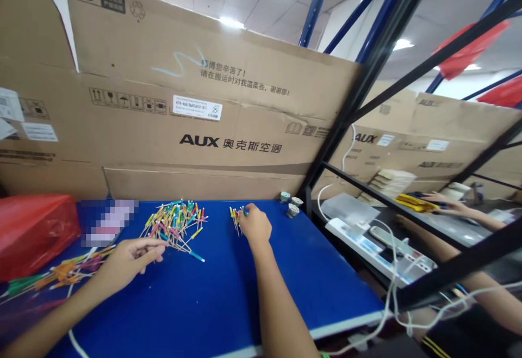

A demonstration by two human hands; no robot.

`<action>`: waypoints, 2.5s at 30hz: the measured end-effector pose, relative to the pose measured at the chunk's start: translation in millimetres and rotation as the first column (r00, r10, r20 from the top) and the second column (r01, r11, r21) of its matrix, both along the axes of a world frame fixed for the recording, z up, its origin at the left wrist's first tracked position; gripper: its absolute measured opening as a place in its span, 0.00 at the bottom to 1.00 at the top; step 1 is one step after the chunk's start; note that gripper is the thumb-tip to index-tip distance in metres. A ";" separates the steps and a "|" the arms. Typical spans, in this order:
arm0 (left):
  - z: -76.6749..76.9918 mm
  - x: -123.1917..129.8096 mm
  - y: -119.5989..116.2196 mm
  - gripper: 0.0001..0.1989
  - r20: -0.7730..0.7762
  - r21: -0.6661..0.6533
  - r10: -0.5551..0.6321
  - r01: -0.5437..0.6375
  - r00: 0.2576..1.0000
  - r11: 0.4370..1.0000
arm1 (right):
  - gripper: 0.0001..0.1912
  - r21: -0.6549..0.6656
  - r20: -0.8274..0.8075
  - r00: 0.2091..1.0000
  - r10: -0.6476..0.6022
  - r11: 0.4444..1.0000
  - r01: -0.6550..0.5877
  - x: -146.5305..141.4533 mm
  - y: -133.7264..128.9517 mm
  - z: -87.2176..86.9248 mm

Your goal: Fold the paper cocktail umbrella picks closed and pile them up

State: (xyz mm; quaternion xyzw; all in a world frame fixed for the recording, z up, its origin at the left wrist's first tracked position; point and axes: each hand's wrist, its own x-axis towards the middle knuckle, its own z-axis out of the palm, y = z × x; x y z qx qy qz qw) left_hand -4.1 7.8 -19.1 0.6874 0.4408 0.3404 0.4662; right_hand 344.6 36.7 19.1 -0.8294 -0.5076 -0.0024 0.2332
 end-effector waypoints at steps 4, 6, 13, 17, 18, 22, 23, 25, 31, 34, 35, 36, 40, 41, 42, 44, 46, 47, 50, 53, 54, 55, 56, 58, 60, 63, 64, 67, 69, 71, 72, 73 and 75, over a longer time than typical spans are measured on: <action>0.5 0.5 0.6 0.23 0.005 -0.002 0.001 -0.001 1.000 1.000 | 0.19 -0.090 0.111 0.994 0.002 0.996 0.008 -3.4 0.0 -3.3; 1.1 1.0 0.6 0.23 0.007 -0.008 0.005 -0.005 1.000 1.000 | 0.19 -0.082 0.155 0.988 0.010 0.997 0.002 -5.2 -0.1 -2.2; 1.2 0.3 0.7 0.21 -0.003 -0.011 -0.004 0.004 1.000 1.000 | 0.16 -0.087 0.248 0.967 0.059 0.995 -0.038 -5.7 -2.7 -2.8; -2.8 -1.8 1.3 0.21 -0.012 0.011 0.000 0.000 1.000 1.000 | 0.15 -0.096 0.262 0.961 0.089 0.993 -0.065 -5.4 -2.7 -6.7; -3.7 -2.1 1.3 0.22 -0.011 0.015 0.001 -0.001 1.000 1.000 | 0.15 -0.085 0.263 0.960 0.094 0.994 -0.074 -5.7 -2.3 -6.9; -4.9 -1.5 1.4 0.21 0.000 0.030 -0.008 0.008 1.000 1.000 | 0.15 0.038 0.218 0.942 0.257 0.962 -0.271 -14.1 0.2 -7.4; -4.5 -1.1 1.5 0.21 0.002 0.033 -0.010 0.010 1.000 0.999 | 0.15 0.083 0.198 0.919 0.342 0.928 -0.364 -19.0 0.9 -8.7; -3.2 -0.2 1.5 0.21 0.001 0.038 -0.014 0.014 1.000 0.999 | 0.16 0.164 0.171 0.841 0.514 0.827 -0.538 -31.9 2.4 -14.0; 2.5 1.2 -0.8 0.21 -0.007 0.055 -0.015 0.016 1.000 0.998 | 0.13 0.197 0.181 0.736 0.652 0.709 -0.677 -66.8 5.8 -35.7; 3.3 1.2 -1.5 0.22 -0.014 0.064 -0.017 0.018 1.000 0.998 | 0.13 0.272 0.160 0.762 0.627 0.714 -0.645 -67.6 6.1 -34.5; 3.3 1.2 -1.4 0.22 -0.015 0.070 -0.017 0.018 1.000 0.997 | 0.14 0.319 0.147 0.780 0.609 0.717 -0.620 -65.9 5.8 -32.1; 3.3 1.0 -1.3 0.22 -0.017 0.076 -0.017 0.018 1.000 0.997 | 0.15 0.371 0.131 0.801 0.584 0.721 -0.586 -63.9 5.3 -29.2; 6.7 -0.7 -1.7 0.21 -0.086 0.156 -0.010 0.023 0.996 0.987 | 0.19 0.538 0.047 0.869 0.493 0.720 -0.438 -58.9 2.2 -17.7; 8.8 -1.3 -2.2 0.20 -0.118 0.194 -0.004 0.027 0.993 0.981 | 0.20 0.561 0.016 0.869 0.494 0.715 -0.417 -59.6 1.4 -15.7; 11.3 -2.0 -2.9 0.19 -0.147 0.233 0.000 0.035 0.989 0.972 | 0.20 0.575 -0.023 0.857 0.514 0.708 -0.410 -61.6 0.6 -14.2; 16.3 -3.0 -4.2 0.17 -0.189 0.318 0.006 0.055 0.982 0.946 | 0.20 0.586 -0.122 0.797 0.591 0.691 -0.423 -69.2 -1.1 -12.1; 19.8 -3.4 -4.7 0.17 -0.181 0.371 0.012 0.057 0.983 0.927 | 0.20 0.595 -0.223 0.705 0.673 0.667 -0.448 -81.6 -3.1 -9.8; 20.6 -3.4 -4.1 0.17 -0.167 0.376 0.008 0.056 0.986 0.925 | 0.20 0.604 -0.262 0.660 0.704 0.653 -0.457 -89.0 -4.3 -8.0; 19.5 -2.8 2.1 0.20 -0.080 0.350 0.039 -0.008 0.996 0.937 | 0.19 0.629 -0.309 0.556 0.771 0.604 -0.489 -112.9 -8.7 1.5; 19.2 -2.8 15.3 0.25 0.054 0.226 0.046 -0.057 0.997 0.972 | 0.18 0.633 -0.284 0.485 0.827 0.541 -0.553 -134.3 -12.0 14.4; 20.4 -2.7 20.5 0.26 0.090 0.187 0.053 -0.069 0.995 0.980 | 0.17 0.636 -0.273 0.467 0.841 0.522 -0.569 -140.6 -12.3 17.6; 22.2 -2.3 25.8 0.28 0.128 0.159 0.059 -0.079 0.990 0.984 | 0.17 0.640 -0.265 0.453 0.851 0.507 -0.578 -146.6 -12.1 19.7; 24.4 -1.6 30.9 0.28 0.173 0.142 0.070 -0.096 0.982 0.985 | 0.16 0.648 -0.263 0.443 0.857 0.497 -0.576 -152.2 -11.6 20.4; 28.5 1.1 39.7 0.28 0.310 0.106 0.117 -0.157 0.943 0.982 | 0.16 0.659 -0.267 0.435 0.860 0.492 -0.569 -162.5 -10.3 17.2; 30.1 4.7 45.9 0.30 0.452 0.038 0.179 -0.220 0.874 0.975 | 0.16 0.658 -0.277 0.458 0.845 0.514 -0.550 -170.5 -9.6 9.6; 25.7 8.1 49.9 0.31 0.501 0.015 0.203 -0.243 0.841 0.970 | 0.14 0.623 -0.241 0.498 0.833 0.527 -0.578 -174.8 -11.6 -1.8; 23.0 8.0 50.0 0.31 0.503 0.023 0.207 -0.253 0.839 0.967 | 0.13 0.587 -0.200 0.495 0.846 0.508 -0.630 -173.6 -13.1 -4.1; 15.8 4.5 46.5 0.28 0.484 0.075 0.247 -0.321 0.840 0.944 | 0.11 0.491 -0.096 0.492 0.865 0.471 -0.733 -164.1 -17.9 -6.3; 13.7 2.2 41.9 0.27 0.436 0.108 0.266 -0.343 0.860 0.933 | 0.11 0.491 -0.114 0.505 0.856 0.491 -0.720 -156.6 -19.0 -6.2; 14.0 2.1 36.2 0.24 0.393 0.172 0.234 -0.321 0.889 0.931 | 0.14 0.526 -0.215 0.479 0.851 0.514 -0.677 -151.9 -17.6 -7.1; 14.6 2.8 33.3 0.23 0.367 0.204 0.209 -0.297 0.907 0.933 | 0.16 0.548 -0.278 0.437 0.855 0.515 -0.659 -151.1 -16.2 -8.2; 15.4 3.9 30.4 0.22 0.329 0.235 0.187 -0.272 0.926 0.933 | 0.18 0.568 -0.340 0.380 0.860 0.510 -0.646 -151.1 -14.7 -9.4; 16.7 5.9 25.4 0.20 0.224 0.301 0.164 -0.228 0.961 0.926 | 0.19 0.596 -0.436 0.258 0.862 0.491 -0.636 -152.4 -11.8 -11.9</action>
